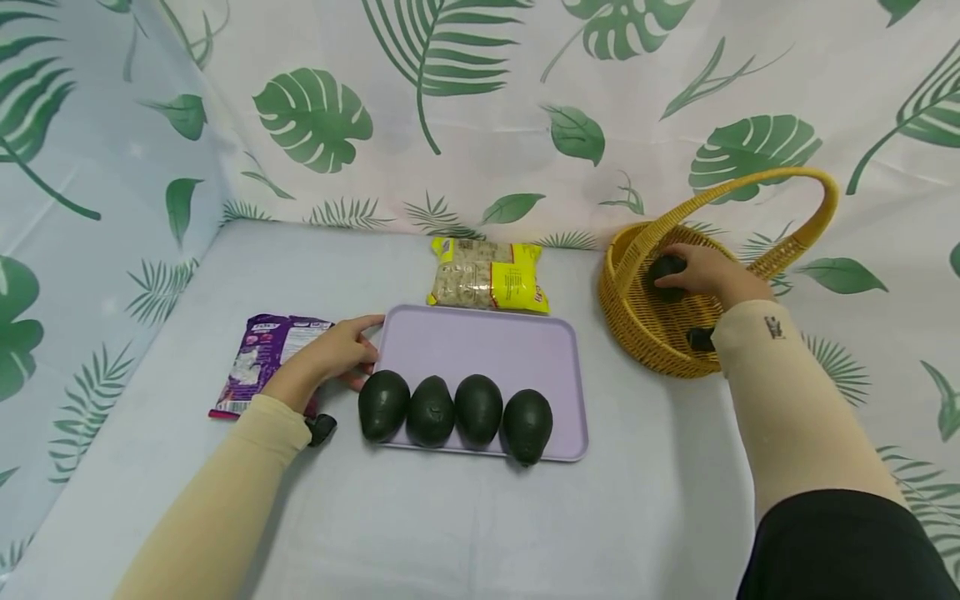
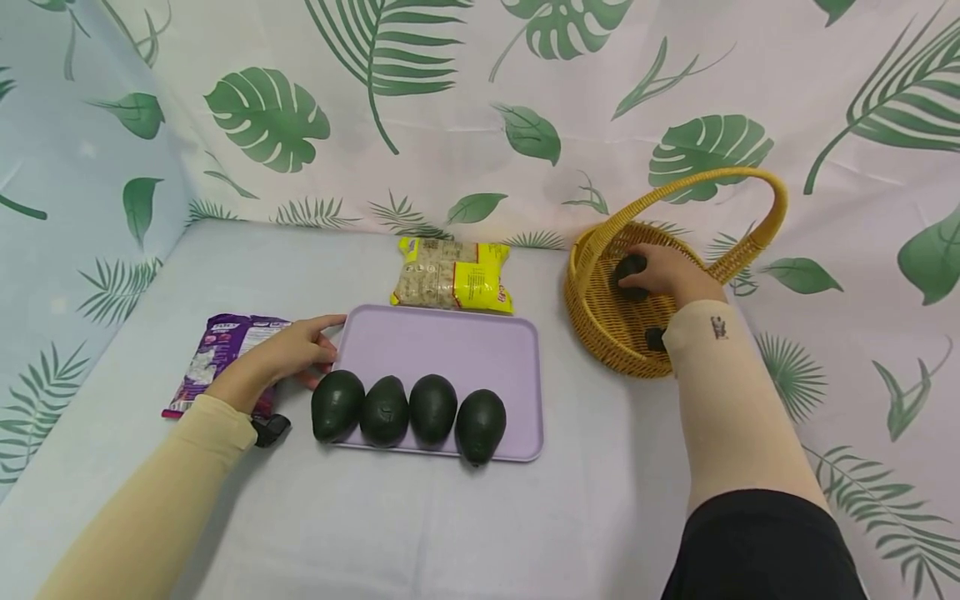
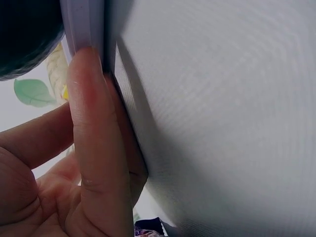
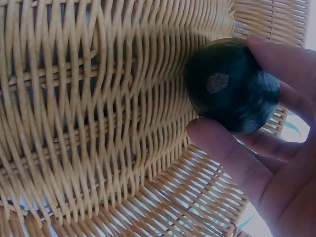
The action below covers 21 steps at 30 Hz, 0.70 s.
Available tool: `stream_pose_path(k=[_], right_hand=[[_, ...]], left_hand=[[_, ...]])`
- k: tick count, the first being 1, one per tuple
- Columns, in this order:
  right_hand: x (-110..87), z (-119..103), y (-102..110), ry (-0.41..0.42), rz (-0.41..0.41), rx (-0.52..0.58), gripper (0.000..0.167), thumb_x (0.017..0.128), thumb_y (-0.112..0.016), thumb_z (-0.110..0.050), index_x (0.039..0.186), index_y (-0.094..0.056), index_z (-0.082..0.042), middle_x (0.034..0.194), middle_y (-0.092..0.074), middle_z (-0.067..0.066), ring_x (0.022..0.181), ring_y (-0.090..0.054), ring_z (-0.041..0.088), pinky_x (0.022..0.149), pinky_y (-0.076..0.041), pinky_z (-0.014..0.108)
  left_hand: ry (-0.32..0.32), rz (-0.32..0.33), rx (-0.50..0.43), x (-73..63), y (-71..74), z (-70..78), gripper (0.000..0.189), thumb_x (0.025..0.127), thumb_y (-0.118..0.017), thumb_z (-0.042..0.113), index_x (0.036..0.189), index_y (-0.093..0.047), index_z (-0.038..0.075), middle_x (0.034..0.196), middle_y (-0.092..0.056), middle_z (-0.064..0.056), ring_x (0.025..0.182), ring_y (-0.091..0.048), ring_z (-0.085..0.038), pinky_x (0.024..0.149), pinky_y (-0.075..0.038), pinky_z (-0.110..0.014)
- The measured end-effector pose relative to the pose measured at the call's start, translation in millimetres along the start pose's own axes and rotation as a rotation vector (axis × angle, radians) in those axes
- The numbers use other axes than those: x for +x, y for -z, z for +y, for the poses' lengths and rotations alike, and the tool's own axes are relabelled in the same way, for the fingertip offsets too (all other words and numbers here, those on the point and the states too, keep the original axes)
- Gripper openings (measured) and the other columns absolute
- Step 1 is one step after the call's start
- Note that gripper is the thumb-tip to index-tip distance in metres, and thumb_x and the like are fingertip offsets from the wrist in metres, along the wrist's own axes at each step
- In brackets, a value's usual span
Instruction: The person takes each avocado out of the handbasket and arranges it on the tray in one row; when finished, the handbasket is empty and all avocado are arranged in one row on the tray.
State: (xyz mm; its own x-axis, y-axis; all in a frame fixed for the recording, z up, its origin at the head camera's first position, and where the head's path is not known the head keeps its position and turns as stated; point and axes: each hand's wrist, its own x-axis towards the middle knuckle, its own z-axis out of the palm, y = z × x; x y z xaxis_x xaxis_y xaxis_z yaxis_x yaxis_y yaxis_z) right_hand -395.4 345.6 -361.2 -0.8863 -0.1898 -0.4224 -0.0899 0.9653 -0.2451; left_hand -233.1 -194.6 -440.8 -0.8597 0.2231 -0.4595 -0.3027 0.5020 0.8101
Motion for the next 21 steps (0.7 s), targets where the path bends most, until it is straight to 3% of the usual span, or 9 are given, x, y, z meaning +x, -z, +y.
stream_pose_path(k=[6, 13, 21], right_hand=[[-1.5, 0, -2, 0.016, 0.017, -0.011, 0.081, 0.094, -0.063, -0.043, 0.152, -0.028, 0.002, 0.149, -0.029, 0.035, 0.134, -0.028, 0.055, 0.108, -0.025, 0.072], [-5.9, -3, -3, 0.014, 0.031, -0.008, 0.084, 0.092, -0.063, -0.052, 0.15, -0.03, 0.0, 0.146, -0.033, 0.035, 0.133, -0.029, 0.056, 0.108, -0.025, 0.072], [-11.2, -7, -1, 0.01, 0.045, 0.002, 0.082, 0.094, -0.062, -0.049, 0.151, -0.03, -0.001, 0.146, -0.033, 0.035, 0.132, -0.03, 0.055, 0.107, -0.027, 0.072]], left_hand=[[-0.007, 0.002, -0.003, -0.4, 0.0, -1.0, 0.075, 0.092, -0.054, -0.003, 0.158, -0.022, 0.011, 0.098, -0.058, -0.018, 0.081, -0.059, -0.022, 0.06, -0.061, -0.035], [-0.011, 0.004, -0.003, -0.3, -0.8, -1.1, 0.075, 0.091, -0.054, -0.003, 0.158, -0.023, 0.011, 0.097, -0.058, -0.017, 0.08, -0.059, -0.022, 0.06, -0.061, -0.035], [-0.013, 0.002, -0.004, -0.6, -0.4, -1.4, 0.074, 0.092, -0.054, -0.003, 0.158, -0.023, 0.011, 0.099, -0.058, -0.018, 0.081, -0.059, -0.022, 0.06, -0.061, -0.035]])
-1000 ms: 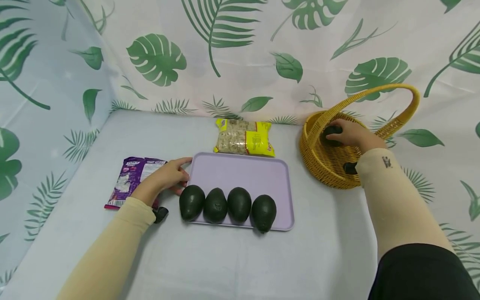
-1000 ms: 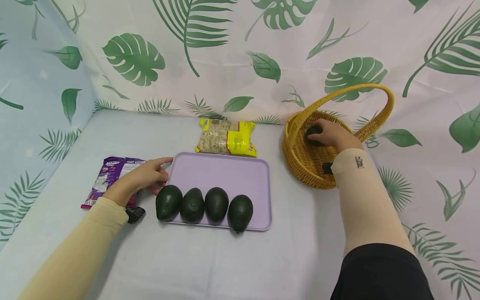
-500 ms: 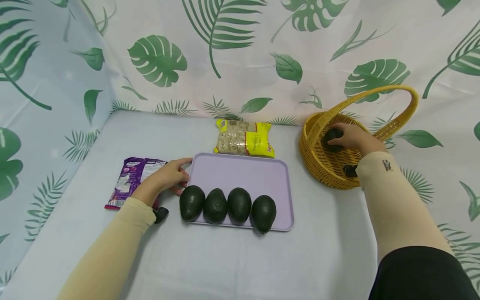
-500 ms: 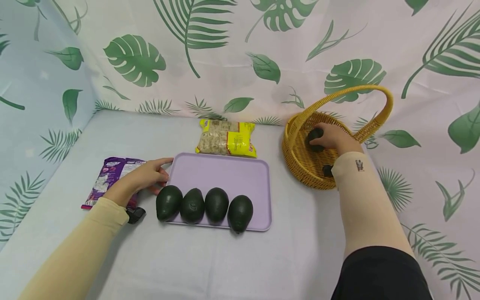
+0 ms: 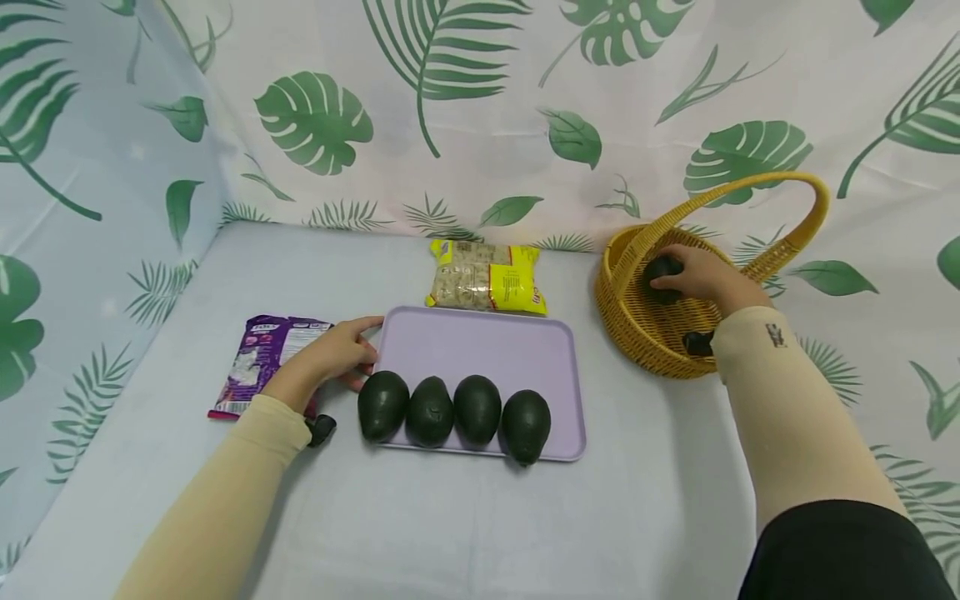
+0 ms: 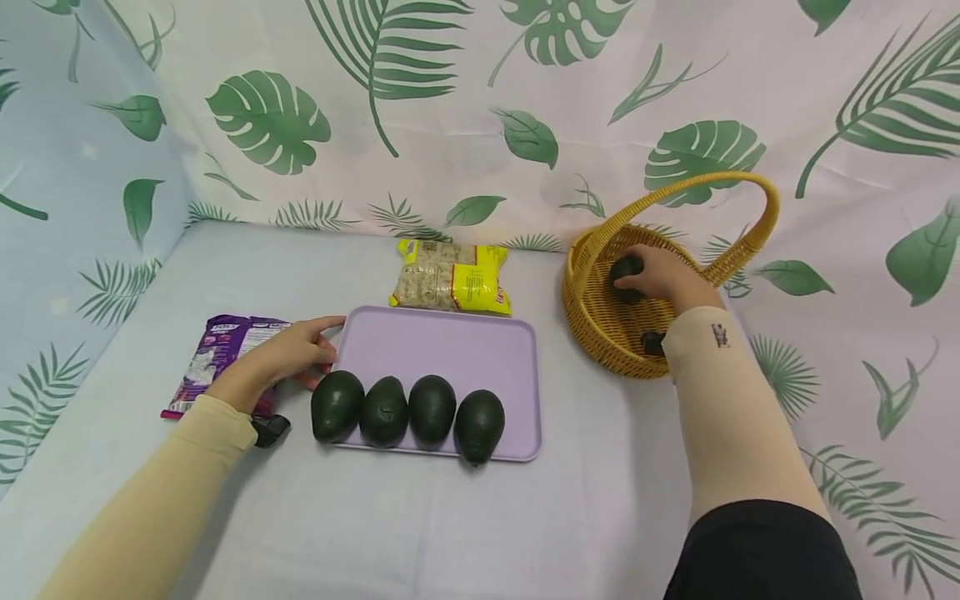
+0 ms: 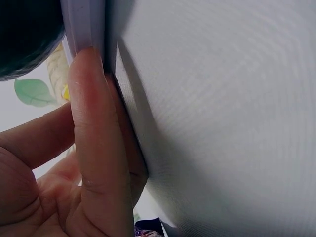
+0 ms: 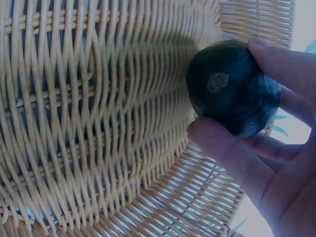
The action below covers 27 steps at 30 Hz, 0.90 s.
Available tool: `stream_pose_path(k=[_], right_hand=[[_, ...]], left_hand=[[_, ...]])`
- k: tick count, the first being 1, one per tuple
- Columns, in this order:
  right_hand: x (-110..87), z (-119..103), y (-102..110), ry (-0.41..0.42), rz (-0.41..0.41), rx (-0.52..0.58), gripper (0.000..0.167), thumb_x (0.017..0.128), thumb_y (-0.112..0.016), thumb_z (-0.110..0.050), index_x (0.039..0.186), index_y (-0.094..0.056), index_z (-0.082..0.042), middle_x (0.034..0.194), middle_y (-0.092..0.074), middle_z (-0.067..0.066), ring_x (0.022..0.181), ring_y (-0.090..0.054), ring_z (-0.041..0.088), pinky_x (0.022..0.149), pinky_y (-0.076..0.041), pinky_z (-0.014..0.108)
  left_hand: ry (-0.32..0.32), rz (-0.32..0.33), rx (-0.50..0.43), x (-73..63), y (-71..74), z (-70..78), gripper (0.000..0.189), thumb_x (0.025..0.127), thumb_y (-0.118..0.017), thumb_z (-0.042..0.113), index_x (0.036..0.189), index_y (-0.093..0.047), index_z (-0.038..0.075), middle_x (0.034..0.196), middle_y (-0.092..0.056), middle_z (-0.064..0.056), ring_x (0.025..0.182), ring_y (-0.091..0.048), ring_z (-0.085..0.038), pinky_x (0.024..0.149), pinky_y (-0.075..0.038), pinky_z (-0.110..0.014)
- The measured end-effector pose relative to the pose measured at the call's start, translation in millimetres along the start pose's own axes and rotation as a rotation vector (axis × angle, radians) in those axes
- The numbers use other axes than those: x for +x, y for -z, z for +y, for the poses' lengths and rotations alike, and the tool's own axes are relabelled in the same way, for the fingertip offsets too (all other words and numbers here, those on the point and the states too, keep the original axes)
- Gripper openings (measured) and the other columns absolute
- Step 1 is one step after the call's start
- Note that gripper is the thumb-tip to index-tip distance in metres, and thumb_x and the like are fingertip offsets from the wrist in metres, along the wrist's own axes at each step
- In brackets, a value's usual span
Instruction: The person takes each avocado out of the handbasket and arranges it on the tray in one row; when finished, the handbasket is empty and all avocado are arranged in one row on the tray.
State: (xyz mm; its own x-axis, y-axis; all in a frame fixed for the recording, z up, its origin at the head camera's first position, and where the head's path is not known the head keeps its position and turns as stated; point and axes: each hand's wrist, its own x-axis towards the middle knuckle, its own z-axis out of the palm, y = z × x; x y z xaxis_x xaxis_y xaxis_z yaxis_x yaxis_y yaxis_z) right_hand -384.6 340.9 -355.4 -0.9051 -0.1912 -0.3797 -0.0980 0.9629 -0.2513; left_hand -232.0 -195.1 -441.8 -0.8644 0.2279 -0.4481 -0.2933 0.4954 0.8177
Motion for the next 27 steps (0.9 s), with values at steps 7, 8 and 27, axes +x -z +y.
stream_pose_path(k=[7, 8, 27], right_hand=[[-10.9, -1, 5, -0.011, 0.023, 0.024, 0.079, 0.096, -0.06, -0.046, 0.153, -0.027, -0.003, 0.147, -0.03, 0.035, 0.132, -0.029, 0.056, 0.106, -0.028, 0.073], [-12.9, -2, 5, -0.012, 0.02, 0.025, 0.079, 0.096, -0.06, -0.046, 0.154, -0.026, -0.003, 0.148, -0.029, 0.036, 0.132, -0.028, 0.056, 0.106, -0.028, 0.073], [-72.0, -20, 4, -0.005, 0.064, 0.072, 0.085, 0.095, -0.06, -0.05, 0.157, -0.02, -0.008, 0.152, -0.025, 0.035, 0.132, -0.03, 0.058, 0.104, -0.028, 0.075]], left_hand=[[-0.009, -0.001, -0.007, -0.9, -0.5, 0.1, 0.075, 0.091, -0.054, -0.004, 0.158, -0.022, 0.009, 0.099, -0.058, -0.018, 0.08, -0.059, -0.022, 0.06, -0.061, -0.035], [-0.011, -0.001, -0.007, -1.2, -0.6, 0.4, 0.075, 0.091, -0.054, -0.004, 0.158, -0.022, 0.009, 0.099, -0.058, -0.018, 0.08, -0.059, -0.021, 0.06, -0.061, -0.035], [-0.025, -0.015, 0.002, -6.0, -2.3, 5.5, 0.075, 0.092, -0.053, -0.005, 0.158, -0.02, 0.005, 0.098, -0.058, -0.019, 0.08, -0.059, -0.021, 0.061, -0.061, -0.033]])
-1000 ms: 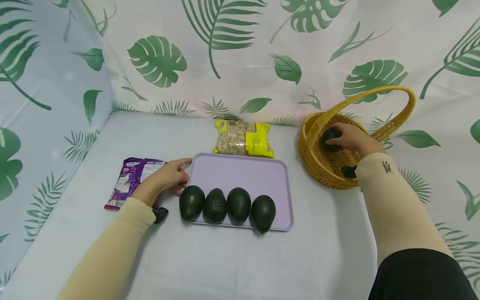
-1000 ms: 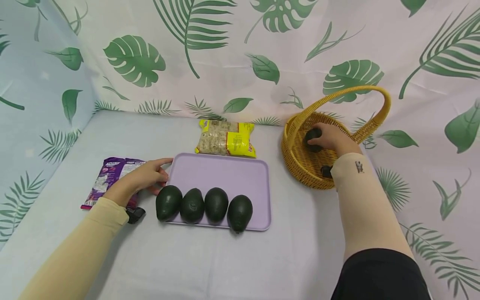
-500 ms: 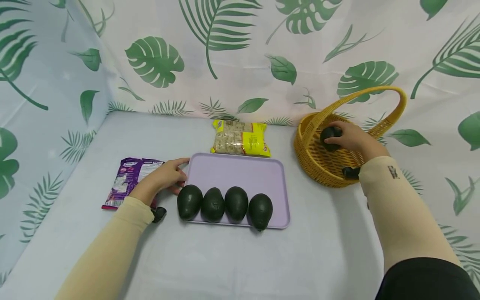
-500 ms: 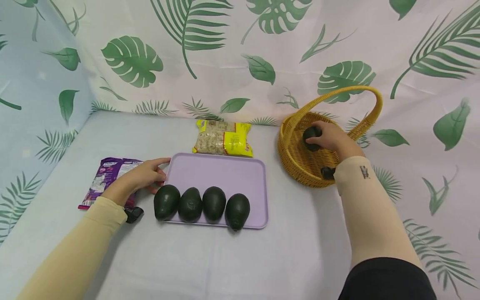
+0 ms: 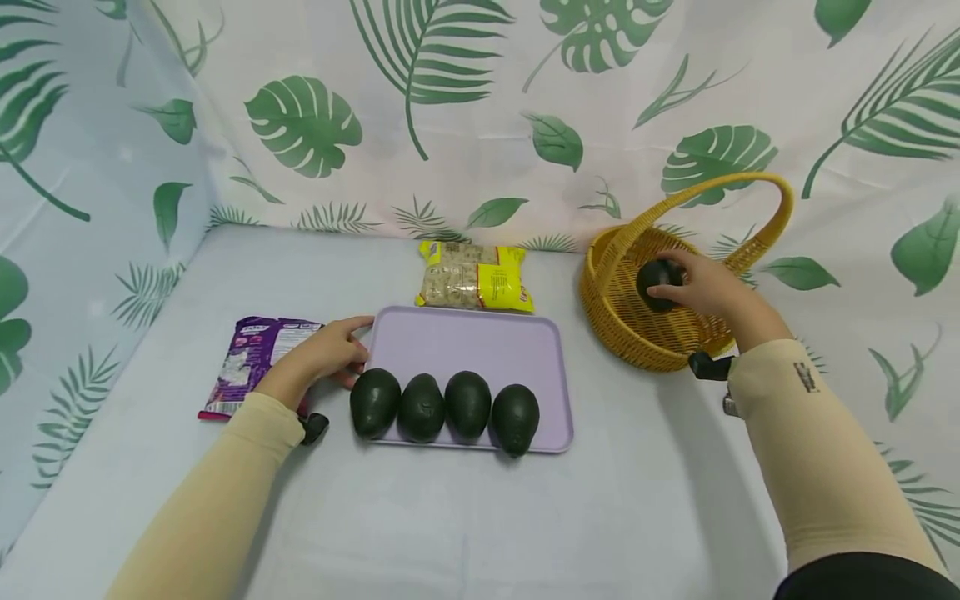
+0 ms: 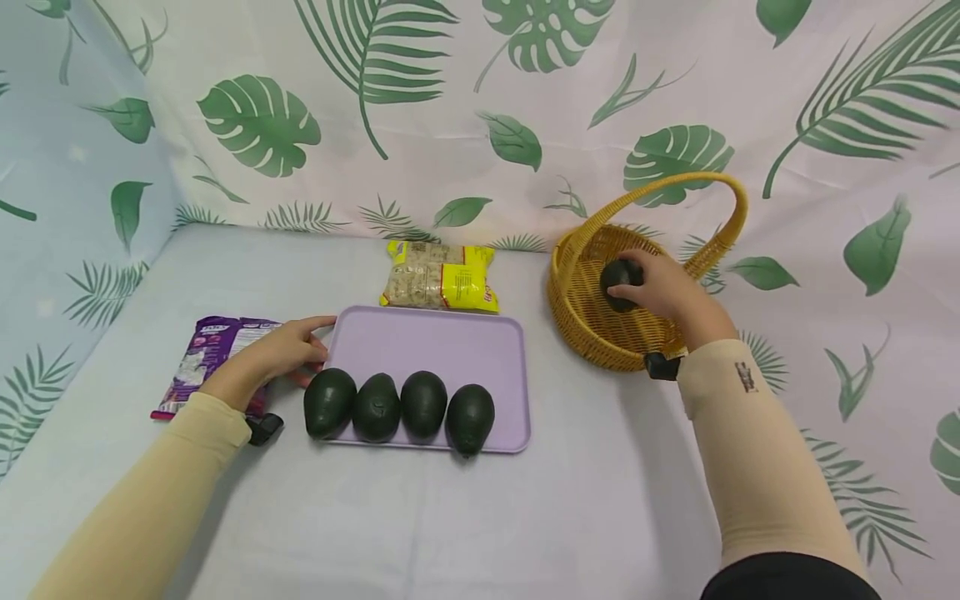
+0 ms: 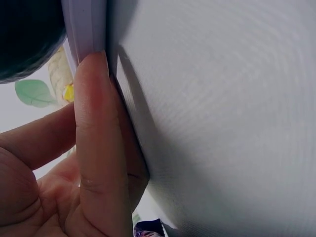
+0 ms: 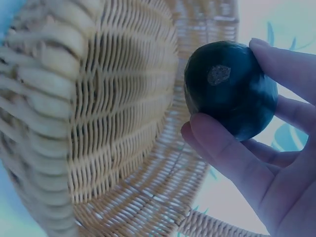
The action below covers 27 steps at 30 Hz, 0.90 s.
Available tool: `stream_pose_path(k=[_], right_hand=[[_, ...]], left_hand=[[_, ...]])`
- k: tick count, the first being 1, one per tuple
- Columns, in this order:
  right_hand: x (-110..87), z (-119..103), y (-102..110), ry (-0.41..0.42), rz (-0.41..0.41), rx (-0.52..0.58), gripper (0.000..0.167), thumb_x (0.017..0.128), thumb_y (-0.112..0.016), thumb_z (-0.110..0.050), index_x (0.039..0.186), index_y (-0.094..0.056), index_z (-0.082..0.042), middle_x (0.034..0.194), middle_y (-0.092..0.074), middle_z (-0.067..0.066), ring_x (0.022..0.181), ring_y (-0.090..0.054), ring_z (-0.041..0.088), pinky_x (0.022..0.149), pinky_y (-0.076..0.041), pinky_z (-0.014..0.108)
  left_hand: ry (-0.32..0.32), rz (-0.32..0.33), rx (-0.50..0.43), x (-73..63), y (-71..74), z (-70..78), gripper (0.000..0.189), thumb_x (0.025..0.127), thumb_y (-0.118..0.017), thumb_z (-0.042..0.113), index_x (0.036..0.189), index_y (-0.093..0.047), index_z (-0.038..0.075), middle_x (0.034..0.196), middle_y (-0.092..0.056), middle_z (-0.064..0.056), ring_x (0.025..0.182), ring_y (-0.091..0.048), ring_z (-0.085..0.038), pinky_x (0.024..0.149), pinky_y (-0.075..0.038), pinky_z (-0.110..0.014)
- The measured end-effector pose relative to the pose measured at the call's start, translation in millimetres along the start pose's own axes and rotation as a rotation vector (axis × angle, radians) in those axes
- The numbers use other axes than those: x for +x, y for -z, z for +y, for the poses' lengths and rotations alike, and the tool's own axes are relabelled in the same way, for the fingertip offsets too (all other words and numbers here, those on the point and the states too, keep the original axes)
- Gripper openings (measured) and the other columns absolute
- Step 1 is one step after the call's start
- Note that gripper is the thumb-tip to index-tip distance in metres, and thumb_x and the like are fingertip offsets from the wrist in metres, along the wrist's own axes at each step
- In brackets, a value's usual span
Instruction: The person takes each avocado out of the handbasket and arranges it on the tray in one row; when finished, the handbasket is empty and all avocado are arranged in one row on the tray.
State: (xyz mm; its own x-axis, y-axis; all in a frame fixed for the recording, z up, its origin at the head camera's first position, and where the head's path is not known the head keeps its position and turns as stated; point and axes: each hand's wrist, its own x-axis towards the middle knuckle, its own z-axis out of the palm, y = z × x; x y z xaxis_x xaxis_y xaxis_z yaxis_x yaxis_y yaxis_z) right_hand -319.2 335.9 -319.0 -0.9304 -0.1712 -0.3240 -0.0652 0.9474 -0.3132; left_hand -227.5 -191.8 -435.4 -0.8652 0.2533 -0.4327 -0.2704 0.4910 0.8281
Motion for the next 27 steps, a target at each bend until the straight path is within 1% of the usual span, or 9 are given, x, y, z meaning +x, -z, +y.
stream_pose_path(k=[5, 7, 10, 12, 16, 19, 22, 24, 27], right_hand=[[-17.3, -5, -7, 0.032, 0.049, 0.035, 0.087, 0.093, -0.06, -0.056, 0.157, -0.022, -0.01, 0.149, -0.031, 0.033, 0.128, -0.038, 0.055, 0.1, -0.037, 0.072], [-25.5, -10, -9, 0.058, 0.075, 0.053, 0.087, 0.092, -0.06, -0.057, 0.156, -0.024, -0.011, 0.146, -0.035, 0.031, 0.122, -0.044, 0.051, 0.096, -0.042, 0.068], [-39.7, -20, -13, 0.093, 0.111, 0.078, 0.085, 0.091, -0.062, -0.056, 0.155, -0.028, -0.012, 0.143, -0.04, 0.027, 0.114, -0.05, 0.045, 0.091, -0.047, 0.062], [-50.4, -28, -17, 0.112, 0.133, 0.098, 0.08, 0.091, -0.064, -0.054, 0.153, -0.032, -0.014, 0.136, -0.046, 0.024, 0.106, -0.055, 0.04, 0.087, -0.05, 0.055], [-69.3, -41, -28, 0.179, 0.177, 0.13, 0.073, 0.091, -0.068, -0.044, 0.15, -0.038, -0.012, 0.129, -0.052, 0.022, 0.1, -0.061, 0.037, 0.079, -0.054, 0.046], [-80.4, -48, -44, 0.265, 0.212, 0.166, 0.067, 0.092, -0.071, -0.031, 0.147, -0.042, -0.007, 0.13, -0.052, 0.023, 0.097, -0.065, 0.038, 0.076, -0.056, 0.04], [-89.3, -53, -68, 0.332, 0.223, 0.209, 0.063, 0.091, -0.073, -0.023, 0.145, -0.045, -0.005, 0.13, -0.053, 0.023, 0.093, -0.066, 0.036, 0.073, -0.057, 0.033], [-94.8, -58, -88, 0.348, 0.216, 0.224, 0.062, 0.09, -0.074, -0.021, 0.143, -0.047, -0.005, 0.128, -0.054, 0.021, 0.09, -0.066, 0.032, 0.07, -0.057, 0.03], [-103.6, -66, -116, 0.332, 0.177, 0.236, 0.063, 0.089, -0.075, -0.026, 0.143, -0.048, -0.009, 0.124, -0.054, 0.019, 0.091, -0.064, 0.028, 0.069, -0.056, 0.028]], left_hand=[[0.01, -0.004, 0.015, 2.7, 0.4, -0.8, 0.075, 0.091, -0.053, -0.005, 0.158, -0.02, 0.007, 0.097, -0.059, -0.019, 0.079, -0.058, -0.021, 0.06, -0.06, -0.032], [0.015, -0.003, 0.016, 4.3, 0.5, -1.6, 0.075, 0.091, -0.053, -0.005, 0.158, -0.02, 0.007, 0.097, -0.058, -0.019, 0.079, -0.058, -0.021, 0.059, -0.06, -0.032], [0.02, -0.003, 0.014, 5.6, 0.4, -2.4, 0.075, 0.091, -0.053, -0.005, 0.158, -0.02, 0.007, 0.097, -0.057, -0.019, 0.078, -0.058, -0.02, 0.059, -0.06, -0.032], [0.021, -0.005, 0.009, 6.1, -0.2, -2.5, 0.075, 0.091, -0.053, -0.005, 0.158, -0.02, 0.007, 0.097, -0.057, -0.019, 0.077, -0.058, -0.02, 0.058, -0.06, -0.032], [0.02, -0.004, 0.006, 5.3, -1.4, -2.1, 0.076, 0.091, -0.053, -0.005, 0.158, -0.02, 0.007, 0.097, -0.057, -0.018, 0.076, -0.058, -0.02, 0.057, -0.06, -0.031], [0.019, -0.004, 0.004, 4.8, -1.7, -2.3, 0.076, 0.091, -0.053, -0.005, 0.158, -0.02, 0.007, 0.098, -0.057, -0.019, 0.077, -0.058, -0.02, 0.058, -0.06, -0.031], [0.023, 0.0, -0.001, 4.4, -1.6, -2.8, 0.075, 0.092, -0.054, -0.005, 0.158, -0.02, 0.008, 0.099, -0.057, -0.019, 0.078, -0.059, -0.019, 0.059, -0.06, -0.032], [0.021, 0.001, -0.004, 4.2, -1.1, -2.7, 0.075, 0.092, -0.054, -0.004, 0.158, -0.02, 0.008, 0.101, -0.057, -0.019, 0.078, -0.059, -0.019, 0.059, -0.06, -0.032], [0.015, -0.001, -0.011, 4.0, -0.2, -2.4, 0.075, 0.092, -0.054, -0.005, 0.158, -0.019, 0.008, 0.102, -0.058, -0.02, 0.079, -0.059, -0.019, 0.06, -0.061, -0.032]])
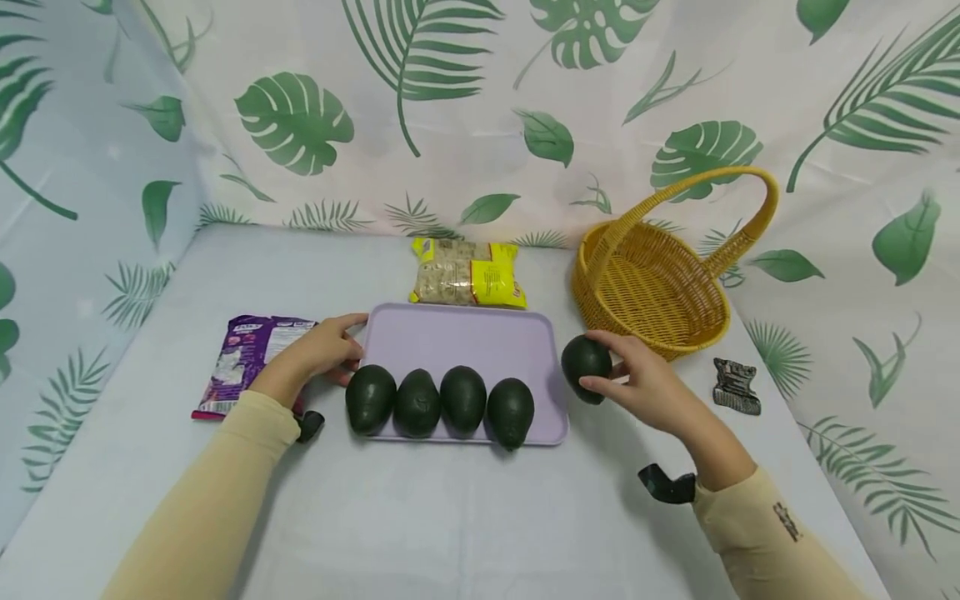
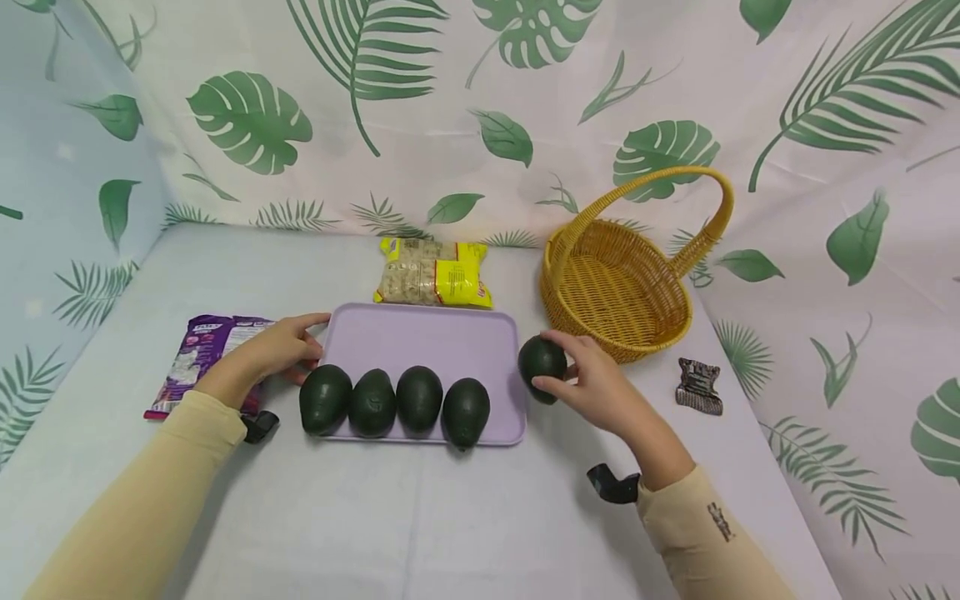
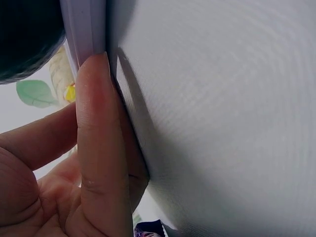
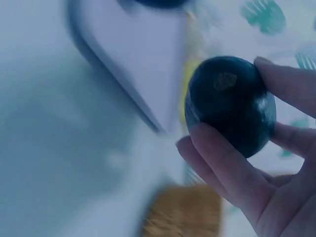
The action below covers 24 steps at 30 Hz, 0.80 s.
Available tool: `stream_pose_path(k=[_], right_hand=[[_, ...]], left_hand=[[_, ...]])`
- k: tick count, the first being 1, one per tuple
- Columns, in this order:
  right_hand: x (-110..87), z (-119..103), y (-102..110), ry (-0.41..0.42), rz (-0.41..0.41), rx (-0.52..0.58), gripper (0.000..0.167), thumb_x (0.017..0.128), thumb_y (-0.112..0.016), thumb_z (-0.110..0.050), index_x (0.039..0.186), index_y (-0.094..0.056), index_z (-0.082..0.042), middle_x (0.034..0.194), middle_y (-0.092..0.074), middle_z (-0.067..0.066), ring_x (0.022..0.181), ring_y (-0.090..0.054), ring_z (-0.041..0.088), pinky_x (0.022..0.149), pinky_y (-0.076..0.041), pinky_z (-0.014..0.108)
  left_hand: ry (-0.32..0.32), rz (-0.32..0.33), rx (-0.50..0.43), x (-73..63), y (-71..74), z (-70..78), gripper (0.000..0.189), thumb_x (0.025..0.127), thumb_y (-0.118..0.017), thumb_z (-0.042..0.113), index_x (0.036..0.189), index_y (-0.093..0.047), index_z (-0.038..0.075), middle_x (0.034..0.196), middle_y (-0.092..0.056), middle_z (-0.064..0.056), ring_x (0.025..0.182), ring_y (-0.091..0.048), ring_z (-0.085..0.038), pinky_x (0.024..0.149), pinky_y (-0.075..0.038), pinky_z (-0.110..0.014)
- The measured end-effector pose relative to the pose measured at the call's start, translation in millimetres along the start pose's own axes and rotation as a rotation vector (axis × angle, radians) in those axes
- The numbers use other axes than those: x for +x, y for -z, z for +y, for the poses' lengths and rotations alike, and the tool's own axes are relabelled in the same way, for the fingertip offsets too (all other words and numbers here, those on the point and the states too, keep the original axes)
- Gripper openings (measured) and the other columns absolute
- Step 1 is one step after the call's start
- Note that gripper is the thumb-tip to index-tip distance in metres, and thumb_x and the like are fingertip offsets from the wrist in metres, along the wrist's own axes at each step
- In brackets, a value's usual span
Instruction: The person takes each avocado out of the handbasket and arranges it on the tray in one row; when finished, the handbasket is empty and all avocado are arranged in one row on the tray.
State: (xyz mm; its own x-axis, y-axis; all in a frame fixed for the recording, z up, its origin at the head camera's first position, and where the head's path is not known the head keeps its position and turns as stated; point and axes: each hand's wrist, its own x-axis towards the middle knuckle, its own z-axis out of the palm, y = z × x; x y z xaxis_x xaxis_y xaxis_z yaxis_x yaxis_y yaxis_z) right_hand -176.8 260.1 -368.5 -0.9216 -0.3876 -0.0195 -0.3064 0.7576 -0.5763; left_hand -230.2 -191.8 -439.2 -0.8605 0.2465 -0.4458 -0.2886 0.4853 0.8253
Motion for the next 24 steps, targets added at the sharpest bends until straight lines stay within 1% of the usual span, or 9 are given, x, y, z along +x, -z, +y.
stream_pose_path(k=[4, 7, 9, 14, 20, 24], right_hand=[[-11.2, -7, -28, -0.042, -0.036, 0.023, 0.065, 0.088, -0.076, -0.031, 0.145, -0.047, -0.014, 0.126, -0.053, 0.017, 0.095, -0.063, 0.026, 0.071, -0.057, 0.029], [-15.5, -12, -41, -0.049, -0.037, 0.021, 0.066, 0.088, -0.076, -0.031, 0.145, -0.047, -0.015, 0.127, -0.053, 0.017, 0.095, -0.062, 0.023, 0.072, -0.057, 0.03], [-16.3, -14, -48, -0.053, -0.032, 0.008, 0.066, 0.087, -0.076, -0.032, 0.145, -0.047, -0.015, 0.126, -0.053, 0.016, 0.094, -0.061, 0.022, 0.073, -0.057, 0.03], [-17.2, -19, -58, -0.049, -0.006, -0.028, 0.066, 0.086, -0.077, -0.035, 0.143, -0.049, -0.015, 0.119, -0.054, 0.016, 0.09, -0.061, 0.02, 0.07, -0.055, 0.029], [-17.3, -23, -62, -0.067, -0.01, -0.06, 0.071, 0.085, -0.077, -0.043, 0.144, -0.048, -0.016, 0.122, -0.053, 0.015, 0.087, -0.062, 0.019, 0.07, -0.055, 0.028], [-17.3, -23, -61, -0.061, 0.002, -0.064, 0.074, 0.085, -0.076, -0.045, 0.145, -0.047, -0.015, 0.125, -0.052, 0.015, 0.089, -0.063, 0.02, 0.07, -0.057, 0.03]], left_hand=[[-0.006, -0.002, -0.005, -0.6, 2.1, 0.1, 0.076, 0.092, -0.053, -0.005, 0.158, -0.019, 0.008, 0.104, -0.057, -0.02, 0.079, -0.059, -0.019, 0.06, -0.061, -0.033], [-0.008, -0.002, -0.001, -1.6, 3.2, 0.0, 0.076, 0.092, -0.054, -0.004, 0.158, -0.018, 0.008, 0.105, -0.057, -0.02, 0.079, -0.059, -0.019, 0.06, -0.061, -0.032], [-0.008, 0.0, 0.004, -2.7, 3.6, 0.0, 0.076, 0.093, -0.054, -0.004, 0.158, -0.018, 0.008, 0.105, -0.057, -0.02, 0.08, -0.059, -0.019, 0.06, -0.061, -0.032], [-0.009, 0.004, 0.015, -6.4, 4.3, 0.8, 0.075, 0.093, -0.054, -0.003, 0.158, -0.018, 0.007, 0.105, -0.057, -0.02, 0.081, -0.059, -0.019, 0.061, -0.061, -0.032], [-0.007, 0.003, 0.015, -6.2, 5.6, 1.7, 0.074, 0.093, -0.054, -0.003, 0.158, -0.018, 0.007, 0.105, -0.057, -0.02, 0.081, -0.059, -0.019, 0.061, -0.061, -0.032], [-0.007, 0.008, 0.012, -4.9, 6.1, 0.1, 0.074, 0.094, -0.053, -0.003, 0.158, -0.019, 0.008, 0.104, -0.056, -0.02, 0.08, -0.058, -0.019, 0.061, -0.061, -0.032]])
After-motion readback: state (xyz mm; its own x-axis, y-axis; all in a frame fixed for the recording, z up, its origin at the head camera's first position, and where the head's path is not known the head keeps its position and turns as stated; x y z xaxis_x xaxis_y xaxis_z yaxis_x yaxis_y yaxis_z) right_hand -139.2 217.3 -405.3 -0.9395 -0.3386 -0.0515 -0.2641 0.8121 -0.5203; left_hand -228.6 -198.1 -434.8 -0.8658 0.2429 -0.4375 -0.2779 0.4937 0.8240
